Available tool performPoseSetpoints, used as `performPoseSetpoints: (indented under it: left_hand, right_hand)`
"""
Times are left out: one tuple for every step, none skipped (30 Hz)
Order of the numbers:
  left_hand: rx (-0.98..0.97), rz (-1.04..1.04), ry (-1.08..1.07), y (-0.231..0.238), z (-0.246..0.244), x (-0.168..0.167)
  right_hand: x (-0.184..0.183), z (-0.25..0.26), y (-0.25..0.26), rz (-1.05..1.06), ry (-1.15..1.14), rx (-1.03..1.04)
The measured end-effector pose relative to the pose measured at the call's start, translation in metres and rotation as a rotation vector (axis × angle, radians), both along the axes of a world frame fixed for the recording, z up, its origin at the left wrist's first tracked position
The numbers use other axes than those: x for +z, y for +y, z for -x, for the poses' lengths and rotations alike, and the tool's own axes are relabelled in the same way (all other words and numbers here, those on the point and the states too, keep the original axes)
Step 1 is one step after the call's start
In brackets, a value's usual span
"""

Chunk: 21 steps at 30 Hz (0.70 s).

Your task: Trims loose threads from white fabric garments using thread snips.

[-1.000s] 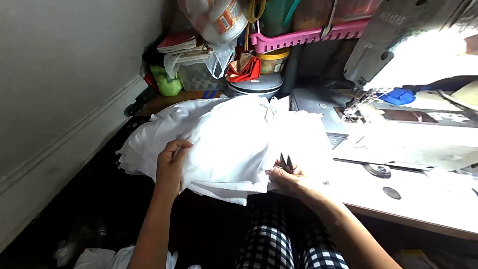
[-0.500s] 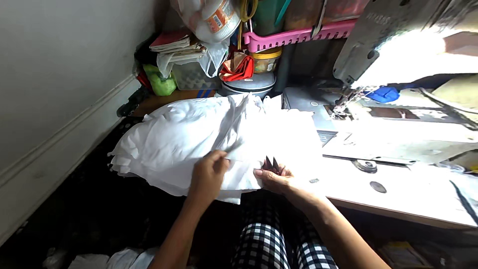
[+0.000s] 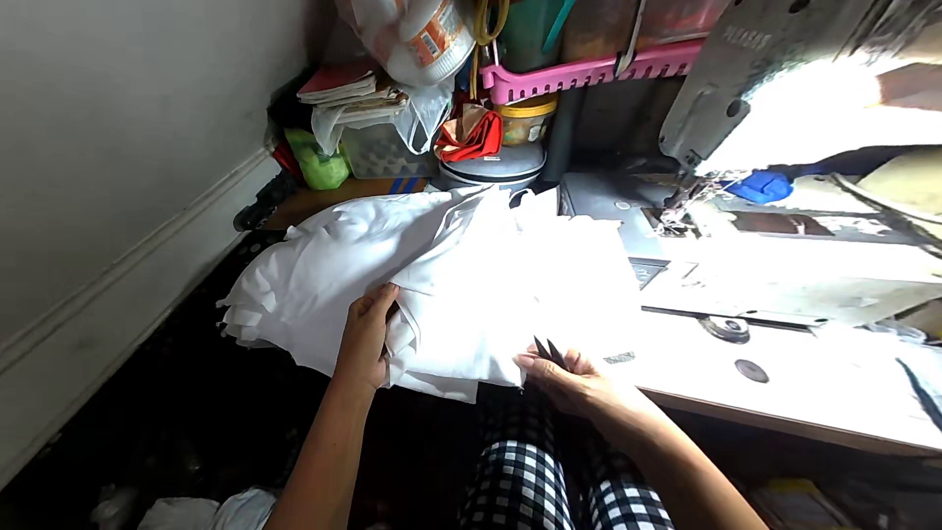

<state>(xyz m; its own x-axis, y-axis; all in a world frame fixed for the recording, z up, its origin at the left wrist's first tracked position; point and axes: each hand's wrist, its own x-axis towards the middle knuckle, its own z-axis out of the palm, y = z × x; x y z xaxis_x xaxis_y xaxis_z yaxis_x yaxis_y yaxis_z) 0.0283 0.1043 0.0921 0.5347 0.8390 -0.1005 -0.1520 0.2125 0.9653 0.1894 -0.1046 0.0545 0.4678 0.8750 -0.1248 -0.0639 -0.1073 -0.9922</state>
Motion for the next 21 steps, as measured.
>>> performPoseSetpoints:
  left_hand:
    - [-0.008,-0.01,-0.008,0.0,0.0,-0.001]
    - [-0.017,-0.025,-0.01,-0.001,0.0,-0.002]
    - [-0.025,-0.042,-0.009,-0.002,0.0,-0.003]
    - [-0.033,-0.056,-0.008,-0.003,0.0,-0.004]
    - [-0.038,-0.068,-0.004,-0.004,0.0,-0.005]
    - [-0.04,-0.08,0.001,-0.004,-0.001,-0.005]
    - [-0.048,-0.092,0.005,-0.005,-0.001,-0.006]
    - [-0.057,-0.102,0.006,-0.005,-0.001,-0.007]
    - [-0.066,-0.115,0.005,-0.005,0.0,-0.007]
    - [-0.078,-0.135,0.011,-0.005,0.001,-0.008]
    - [-0.089,-0.178,0.027,-0.006,0.002,-0.01]
    - [-0.1,-0.253,0.054,-0.008,0.005,-0.012]
    - [-0.105,-0.37,0.096,-0.012,0.008,-0.014]
    - [-0.099,-0.515,0.142,-0.018,0.013,-0.016]
    - [-0.09,-0.671,0.191,-0.025,0.019,-0.019]
    - [-0.067,-0.809,0.216,-0.035,0.024,-0.021]
    - [-0.055,-0.894,0.226,-0.045,0.028,-0.024]
    - [-0.088,-0.922,0.239,-0.055,0.032,-0.027]
    - [-0.174,-0.901,0.243,-0.066,0.035,-0.03]
    - [-0.286,-0.831,0.212,-0.074,0.035,-0.034]
    - [-0.397,-0.707,0.134,-0.08,0.034,-0.038]
  right_hand:
    - [0.002,-0.001,-0.001,0.003,-0.093,-0.034]
    - [0.007,-0.001,-0.001,-0.016,-0.176,-0.072]
    - [0.013,0.0,0.0,-0.043,-0.232,-0.12]
    - [0.021,0.002,0.004,-0.057,-0.275,-0.164]
    - [0.028,0.005,0.009,-0.068,-0.317,-0.195]
    - [0.034,0.007,0.016,-0.079,-0.362,-0.208]
    - [0.038,0.009,0.025,-0.086,-0.403,-0.19]
    - [0.04,0.01,0.034,-0.084,-0.424,-0.146]
    - [0.042,0.013,0.043,-0.068,-0.422,-0.088]
    - [0.041,0.018,0.051,-0.055,-0.411,-0.041]
    - [0.038,0.026,0.056,-0.064,-0.387,-0.016]
    - [0.034,0.036,0.058,-0.089,-0.365,0.013]
    - [0.03,0.048,0.053,-0.133,-0.388,0.046]
    - [0.024,0.06,0.045,-0.2,-0.455,0.061]
    - [0.018,0.072,0.036,-0.281,-0.541,0.061]
    - [0.012,0.08,0.025,-0.345,-0.624,0.068]
    - [0.01,0.087,0.014,-0.362,-0.686,0.089]
    - [0.009,0.091,0.002,-0.342,-0.723,0.114]
    - [0.01,0.095,-0.008,-0.305,-0.738,0.135]
    - [0.011,0.097,-0.016,-0.263,-0.745,0.159]
    - [0.011,0.097,-0.022,-0.227,-0.744,0.189]
